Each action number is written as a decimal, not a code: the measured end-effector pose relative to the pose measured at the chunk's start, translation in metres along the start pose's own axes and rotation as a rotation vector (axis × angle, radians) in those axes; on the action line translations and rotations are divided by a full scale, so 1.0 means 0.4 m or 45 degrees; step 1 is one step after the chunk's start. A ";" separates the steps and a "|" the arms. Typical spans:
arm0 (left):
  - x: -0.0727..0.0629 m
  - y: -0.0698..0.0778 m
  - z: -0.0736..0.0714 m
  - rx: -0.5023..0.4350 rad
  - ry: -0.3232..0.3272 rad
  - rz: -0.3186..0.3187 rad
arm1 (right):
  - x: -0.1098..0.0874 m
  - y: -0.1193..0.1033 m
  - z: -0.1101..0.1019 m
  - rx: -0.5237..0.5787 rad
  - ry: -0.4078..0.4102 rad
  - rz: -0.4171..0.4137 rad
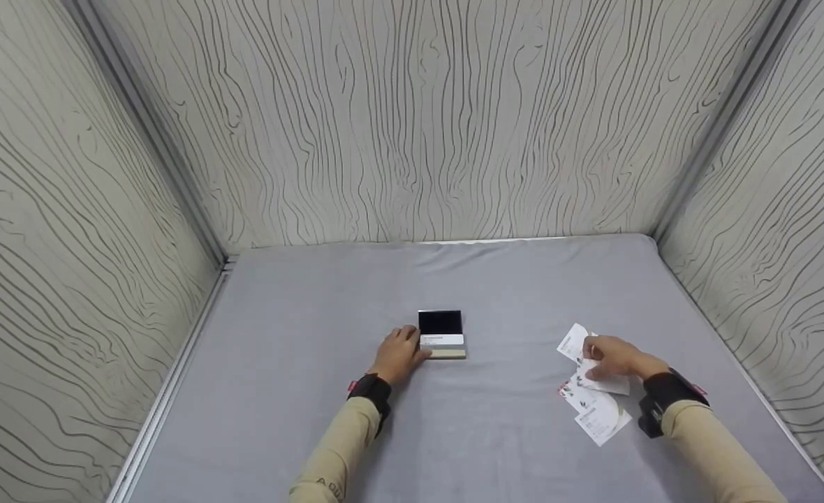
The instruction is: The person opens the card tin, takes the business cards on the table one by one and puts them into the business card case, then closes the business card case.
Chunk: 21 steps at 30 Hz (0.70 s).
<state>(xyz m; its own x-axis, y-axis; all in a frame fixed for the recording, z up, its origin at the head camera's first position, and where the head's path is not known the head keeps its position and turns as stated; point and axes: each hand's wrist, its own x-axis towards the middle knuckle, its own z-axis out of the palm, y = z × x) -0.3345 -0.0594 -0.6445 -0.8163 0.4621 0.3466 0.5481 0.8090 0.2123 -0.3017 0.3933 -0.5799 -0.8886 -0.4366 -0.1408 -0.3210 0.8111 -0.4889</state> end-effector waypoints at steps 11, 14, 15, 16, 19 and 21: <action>0.001 0.005 -0.004 0.013 -0.032 -0.024 | 0.015 -0.024 -0.017 -0.033 0.056 -0.112; 0.002 0.005 -0.003 0.012 -0.054 -0.037 | 0.021 -0.033 -0.020 -0.017 0.077 -0.127; 0.002 0.004 -0.001 0.013 -0.056 -0.040 | 0.023 -0.036 -0.020 -0.015 0.085 -0.143; 0.002 0.003 0.001 0.012 -0.055 -0.042 | 0.026 -0.038 -0.020 -0.015 0.092 -0.163; 0.002 0.001 0.007 0.015 -0.039 -0.038 | 0.037 -0.047 -0.016 0.017 0.104 -0.212; 0.002 0.000 0.010 0.022 -0.025 -0.031 | 0.047 -0.054 -0.013 0.040 0.104 -0.230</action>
<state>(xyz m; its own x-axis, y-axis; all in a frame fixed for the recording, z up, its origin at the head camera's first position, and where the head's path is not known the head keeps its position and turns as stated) -0.3360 -0.0576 -0.6478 -0.8330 0.4489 0.3234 0.5248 0.8263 0.2047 -0.3130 0.3697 -0.5677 -0.8414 -0.5399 0.0210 -0.4684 0.7095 -0.5266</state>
